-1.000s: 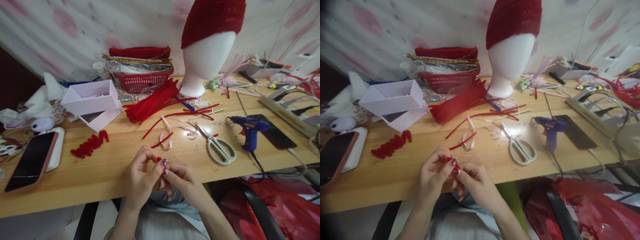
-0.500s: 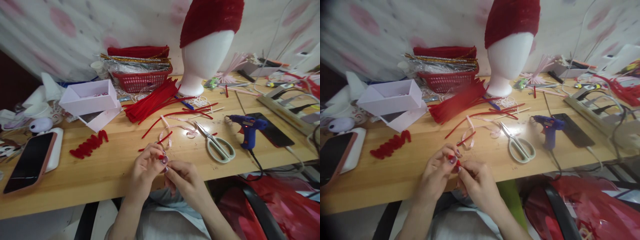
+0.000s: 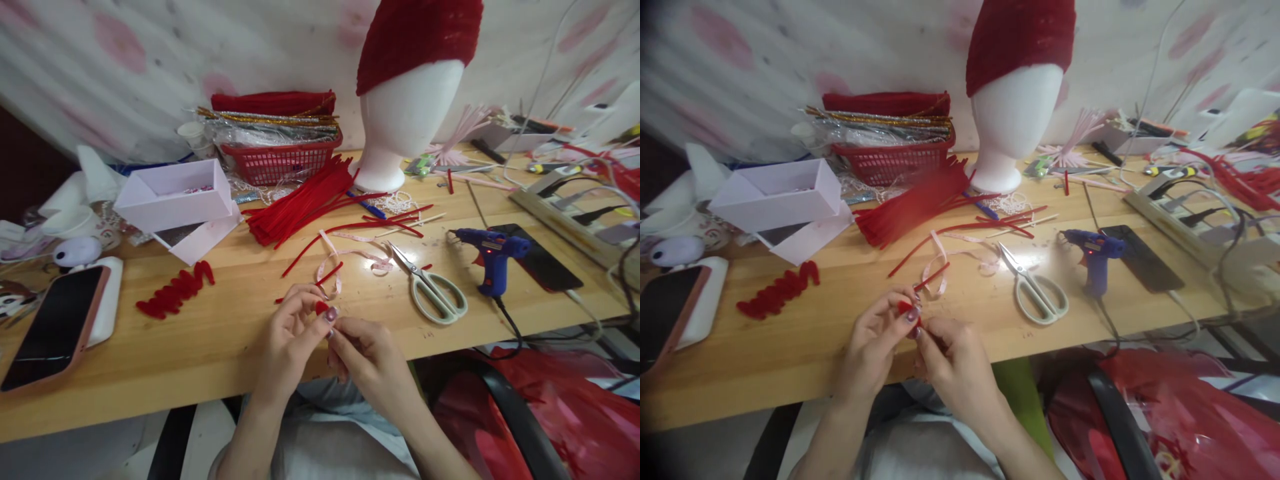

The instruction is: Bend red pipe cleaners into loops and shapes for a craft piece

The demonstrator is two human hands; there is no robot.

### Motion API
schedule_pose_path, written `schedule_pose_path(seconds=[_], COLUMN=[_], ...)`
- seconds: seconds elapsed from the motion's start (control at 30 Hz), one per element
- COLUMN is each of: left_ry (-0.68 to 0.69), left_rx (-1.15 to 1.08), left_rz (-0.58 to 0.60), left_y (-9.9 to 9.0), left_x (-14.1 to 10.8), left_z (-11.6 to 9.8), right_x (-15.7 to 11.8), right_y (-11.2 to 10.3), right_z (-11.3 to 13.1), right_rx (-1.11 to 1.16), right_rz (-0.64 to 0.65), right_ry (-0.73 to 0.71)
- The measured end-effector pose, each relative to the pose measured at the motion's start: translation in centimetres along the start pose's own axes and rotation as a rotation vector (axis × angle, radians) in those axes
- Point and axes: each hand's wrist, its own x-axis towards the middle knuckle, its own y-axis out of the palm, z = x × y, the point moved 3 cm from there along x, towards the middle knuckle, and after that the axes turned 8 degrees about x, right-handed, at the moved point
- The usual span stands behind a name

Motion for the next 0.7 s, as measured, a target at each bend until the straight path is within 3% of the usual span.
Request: schedule_pose_path(seconds=[0.13, 0.2, 0.33, 0.47, 0.7], left_ry=[0.222, 0.264, 0.174, 0.107, 0.04], left_rx=[0.343, 0.456, 0.484, 0.473, 0.338], left_rz=[-0.1, -0.088, 0.013, -0.007, -0.02], left_y=[-1.6, -1.9, -1.7, -1.7, -2.0], left_x=[0.9, 1.1, 1.0, 0.9, 1.1], left_z=[-1.2, -1.4, -1.0, -0.8, -0.9], right_x=[0.0, 0.2, 0.4, 0.4, 0.7], right_y=[0.0, -0.1, -0.1, -0.4, -1.4], right_z=[-0.8, -1.0, -1.4, -1.8, -2.9], right_rx=[-0.028, -0.012, 0.034, 0.24, 0.621], right_rz=[-0.004, -0.005, 0.022, 0.091, 0.082], right_ry=[0.025, 0.043, 0.113, 0.199, 0.301])
